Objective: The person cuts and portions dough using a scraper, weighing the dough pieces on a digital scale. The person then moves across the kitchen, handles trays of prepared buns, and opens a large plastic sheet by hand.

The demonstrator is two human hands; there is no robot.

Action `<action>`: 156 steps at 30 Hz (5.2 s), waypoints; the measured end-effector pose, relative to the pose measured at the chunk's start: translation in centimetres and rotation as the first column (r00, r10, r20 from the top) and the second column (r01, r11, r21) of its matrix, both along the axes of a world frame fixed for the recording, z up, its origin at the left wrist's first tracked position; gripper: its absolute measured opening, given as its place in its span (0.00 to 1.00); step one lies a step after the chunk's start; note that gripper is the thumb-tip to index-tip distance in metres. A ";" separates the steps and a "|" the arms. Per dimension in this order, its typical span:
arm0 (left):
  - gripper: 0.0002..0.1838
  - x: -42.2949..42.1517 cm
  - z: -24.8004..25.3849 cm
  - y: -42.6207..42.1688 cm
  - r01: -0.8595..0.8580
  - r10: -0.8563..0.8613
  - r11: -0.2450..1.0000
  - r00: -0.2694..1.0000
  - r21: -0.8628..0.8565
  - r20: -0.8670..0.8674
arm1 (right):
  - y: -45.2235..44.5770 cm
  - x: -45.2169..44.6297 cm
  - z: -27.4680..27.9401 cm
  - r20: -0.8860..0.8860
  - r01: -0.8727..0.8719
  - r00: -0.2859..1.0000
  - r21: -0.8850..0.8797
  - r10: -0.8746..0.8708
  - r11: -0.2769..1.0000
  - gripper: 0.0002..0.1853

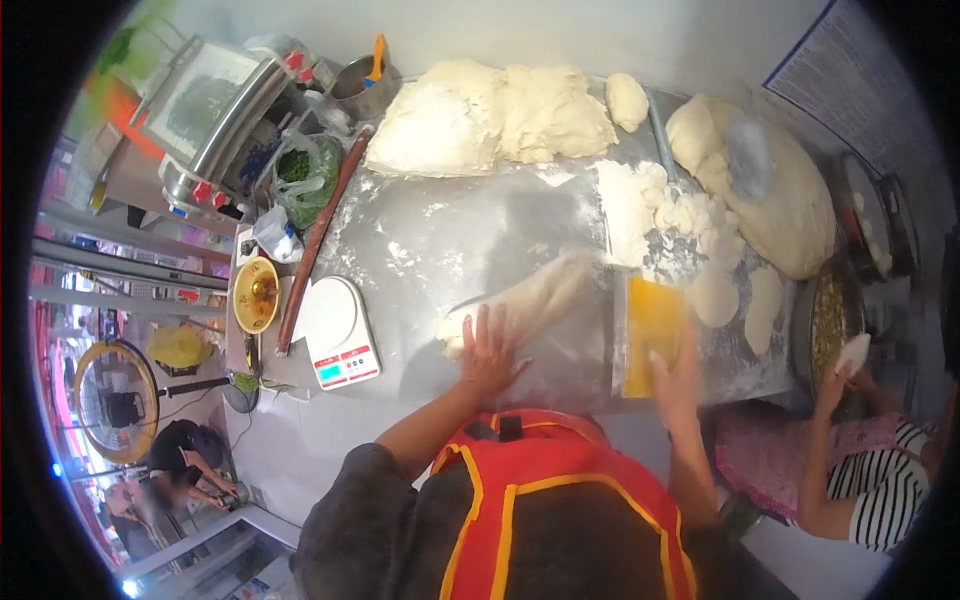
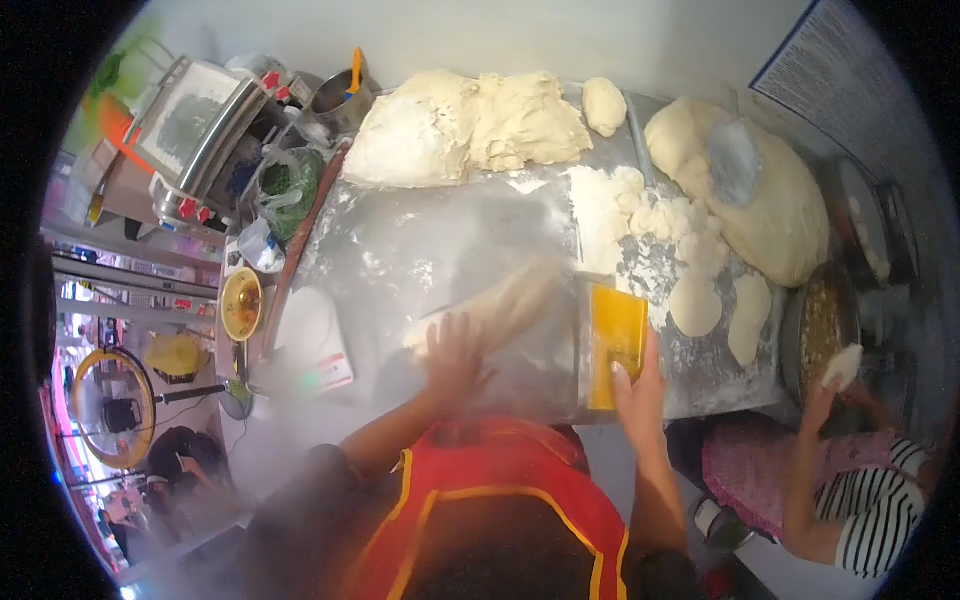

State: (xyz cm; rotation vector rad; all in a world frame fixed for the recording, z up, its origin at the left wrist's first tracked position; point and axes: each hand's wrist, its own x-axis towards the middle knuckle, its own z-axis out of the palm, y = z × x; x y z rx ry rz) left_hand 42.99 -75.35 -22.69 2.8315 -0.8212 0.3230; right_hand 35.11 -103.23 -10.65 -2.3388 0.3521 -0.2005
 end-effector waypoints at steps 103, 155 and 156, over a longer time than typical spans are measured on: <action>0.29 44.5 -6.2 18.2 -0.224 0.207 0.965 0.970 -0.140 -0.124 | 15.9 24.4 0.5 -0.340 -0.535 0.835 -0.318 0.433 0.782 0.17; 0.29 12.0 -6.2 10.4 -0.210 0.055 0.853 0.947 -0.477 -0.317 | -5.2 -1.9 -9.5 -0.340 0.063 0.940 0.082 -0.032 0.995 0.21; 0.30 13.0 -7.6 10.6 -0.190 0.050 0.884 0.947 -0.427 -0.317 | -5.8 -2.0 -10.6 -0.351 0.036 0.936 0.001 -0.033 0.999 0.21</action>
